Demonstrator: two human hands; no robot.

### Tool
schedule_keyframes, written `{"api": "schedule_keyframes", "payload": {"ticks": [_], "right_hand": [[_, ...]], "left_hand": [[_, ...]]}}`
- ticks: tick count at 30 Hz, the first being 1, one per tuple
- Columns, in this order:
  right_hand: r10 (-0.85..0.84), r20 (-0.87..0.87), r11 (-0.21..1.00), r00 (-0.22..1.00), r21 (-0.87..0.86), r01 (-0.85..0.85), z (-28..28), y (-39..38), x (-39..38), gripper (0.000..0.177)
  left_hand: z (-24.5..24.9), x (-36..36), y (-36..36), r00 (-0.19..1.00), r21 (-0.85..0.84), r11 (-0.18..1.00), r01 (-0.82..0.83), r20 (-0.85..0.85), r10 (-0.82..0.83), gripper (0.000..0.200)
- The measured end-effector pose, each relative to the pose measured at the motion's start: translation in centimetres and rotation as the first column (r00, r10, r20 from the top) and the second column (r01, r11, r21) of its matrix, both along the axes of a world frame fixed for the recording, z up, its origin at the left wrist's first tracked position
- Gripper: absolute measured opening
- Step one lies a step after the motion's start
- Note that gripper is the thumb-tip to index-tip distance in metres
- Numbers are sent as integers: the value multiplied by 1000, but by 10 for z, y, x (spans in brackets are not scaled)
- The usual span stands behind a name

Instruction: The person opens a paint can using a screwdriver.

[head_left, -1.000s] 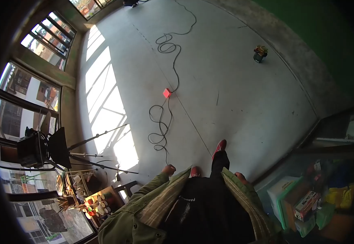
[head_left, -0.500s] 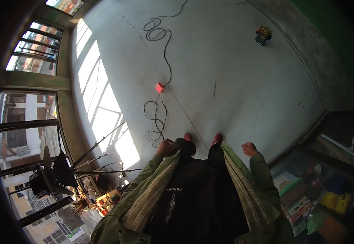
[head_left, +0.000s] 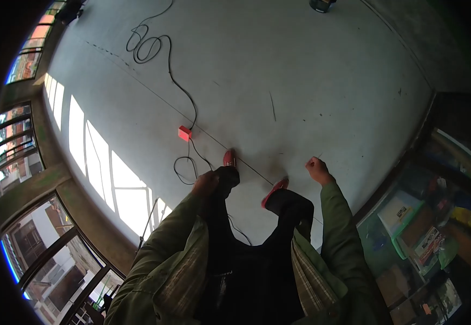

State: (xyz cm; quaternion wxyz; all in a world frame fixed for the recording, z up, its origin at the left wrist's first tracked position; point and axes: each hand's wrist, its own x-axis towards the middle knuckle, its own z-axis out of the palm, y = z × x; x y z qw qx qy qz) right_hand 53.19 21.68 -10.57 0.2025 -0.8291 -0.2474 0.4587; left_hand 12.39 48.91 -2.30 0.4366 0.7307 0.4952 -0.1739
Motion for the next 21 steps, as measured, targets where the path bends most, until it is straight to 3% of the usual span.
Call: {"api": "schedule_keyframes", "payload": {"ticks": [3,6,8,10,12,13,16,19,21], "right_hand": [[54,-14,997,998,-50,-54,-83,28,-16,22],[96,106,993,990,63,-103,-196,71,-25,22],[42,112,995,993,84,-51,-255,108,-27,22],[155,131,984,979,69,-165,-316,139,-22,25],[190,233,978,954,42,-205,-364,176,-12,26],[217,322,971,921,22,-237,-373,194,-15,28],[241,282,956,928,-234,-177,-382,235,-10,40],[297,197,921,934,-320,-225,-394,256,-2,42],[316,260,930,913,-277,-243,-408,259,-2,37]], "left_hand": [[-66,36,48,997,-63,997,39,64,-35,26],[-103,72,70,987,23,999,-47,154,43,23],[-139,83,72,968,111,994,10,247,-37,22],[-148,94,73,980,82,995,60,187,-74,23],[-153,89,77,902,-62,906,418,143,-407,27],[-142,88,80,913,-66,916,396,135,-386,27],[-113,96,100,937,75,958,278,200,-288,31],[-97,83,98,968,234,961,147,165,-188,34],[-92,76,92,971,230,967,109,184,-154,34]]}}
